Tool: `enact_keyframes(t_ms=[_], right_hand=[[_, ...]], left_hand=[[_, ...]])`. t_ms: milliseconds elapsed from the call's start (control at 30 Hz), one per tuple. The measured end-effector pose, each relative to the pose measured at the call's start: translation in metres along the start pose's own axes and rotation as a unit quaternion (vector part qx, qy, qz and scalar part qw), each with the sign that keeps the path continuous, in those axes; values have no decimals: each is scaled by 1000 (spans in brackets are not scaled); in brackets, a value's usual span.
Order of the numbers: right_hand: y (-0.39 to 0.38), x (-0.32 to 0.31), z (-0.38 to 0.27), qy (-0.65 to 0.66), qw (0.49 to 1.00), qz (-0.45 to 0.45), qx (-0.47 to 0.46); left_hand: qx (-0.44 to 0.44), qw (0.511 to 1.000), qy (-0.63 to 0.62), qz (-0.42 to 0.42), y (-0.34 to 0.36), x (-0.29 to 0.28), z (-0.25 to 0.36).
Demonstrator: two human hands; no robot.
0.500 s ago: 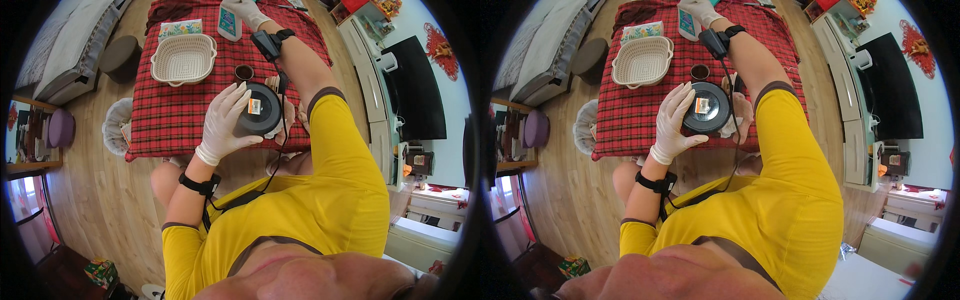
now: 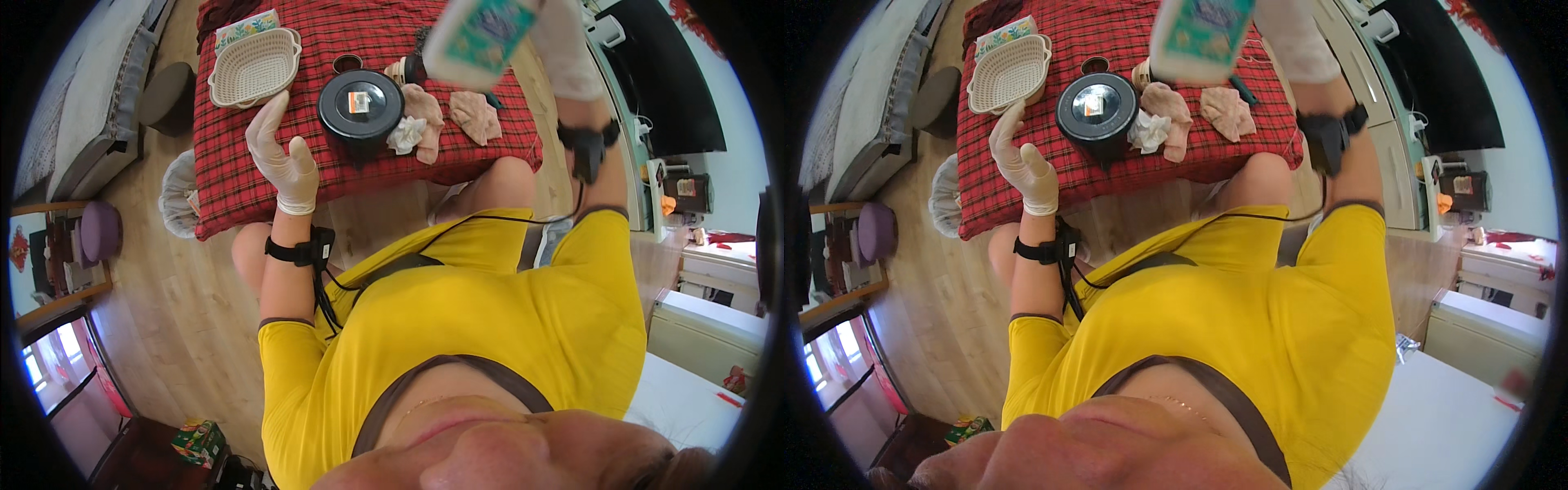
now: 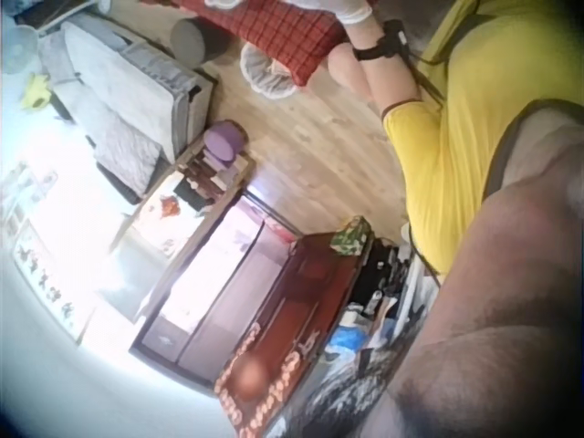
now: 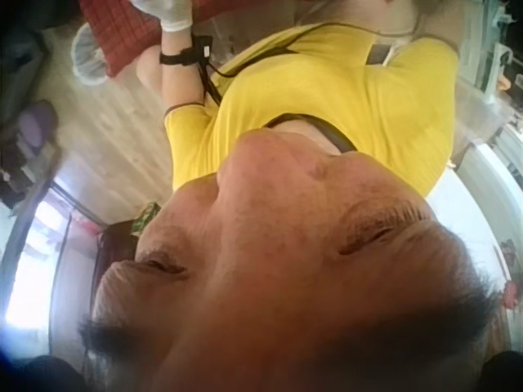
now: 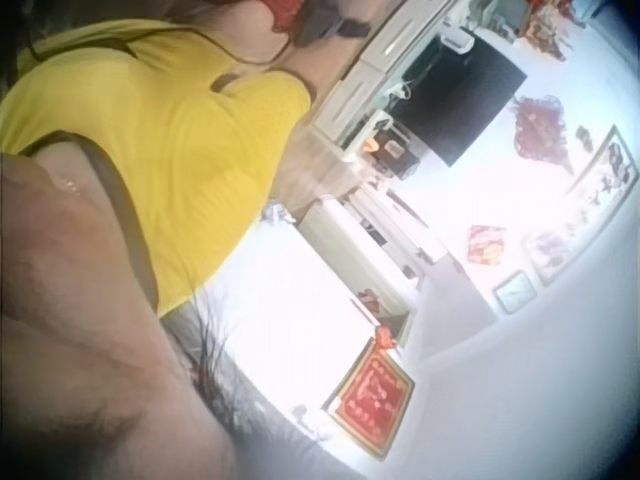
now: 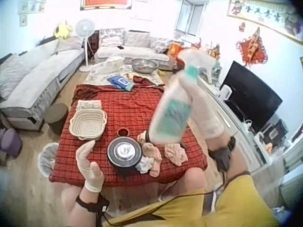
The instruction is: The person cleans a black cup by spraying it with a cleaning solution and wiping all surfaces thoroughly with a cloth while sitting at a table.
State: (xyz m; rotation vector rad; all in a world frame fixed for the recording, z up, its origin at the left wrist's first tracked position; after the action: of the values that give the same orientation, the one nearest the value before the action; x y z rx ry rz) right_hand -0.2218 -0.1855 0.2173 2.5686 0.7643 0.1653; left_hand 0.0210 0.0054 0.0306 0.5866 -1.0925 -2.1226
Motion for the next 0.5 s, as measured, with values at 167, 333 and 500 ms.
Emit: enact_keyframes(t_ms=[167, 333, 500], right_hand=[[-118, 37, -29, 62, 993, -71, 77], [-163, 83, 2, 244, 939, -183, 156], [-183, 98, 13, 213, 905, -226, 291]], left_hand=[[-132, 911, -250, -302, -4, 16, 66], [-379, 548, -615, -421, -38, 37, 145], [-410, 622, -489, -454, -79, 32, 134]])
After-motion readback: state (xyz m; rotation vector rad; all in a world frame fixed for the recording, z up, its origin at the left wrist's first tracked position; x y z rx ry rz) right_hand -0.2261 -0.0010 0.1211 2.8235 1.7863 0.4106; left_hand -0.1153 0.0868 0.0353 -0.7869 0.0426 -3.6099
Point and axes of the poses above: each hand's wrist, its own y-axis towards the middle knuckle, its own x-axis out of the palm, z = x × y, the point moved 3 cm from there along y, towards the middle knuckle, and after that the axes turned 1 degree about -z, right-handed, at the moved point
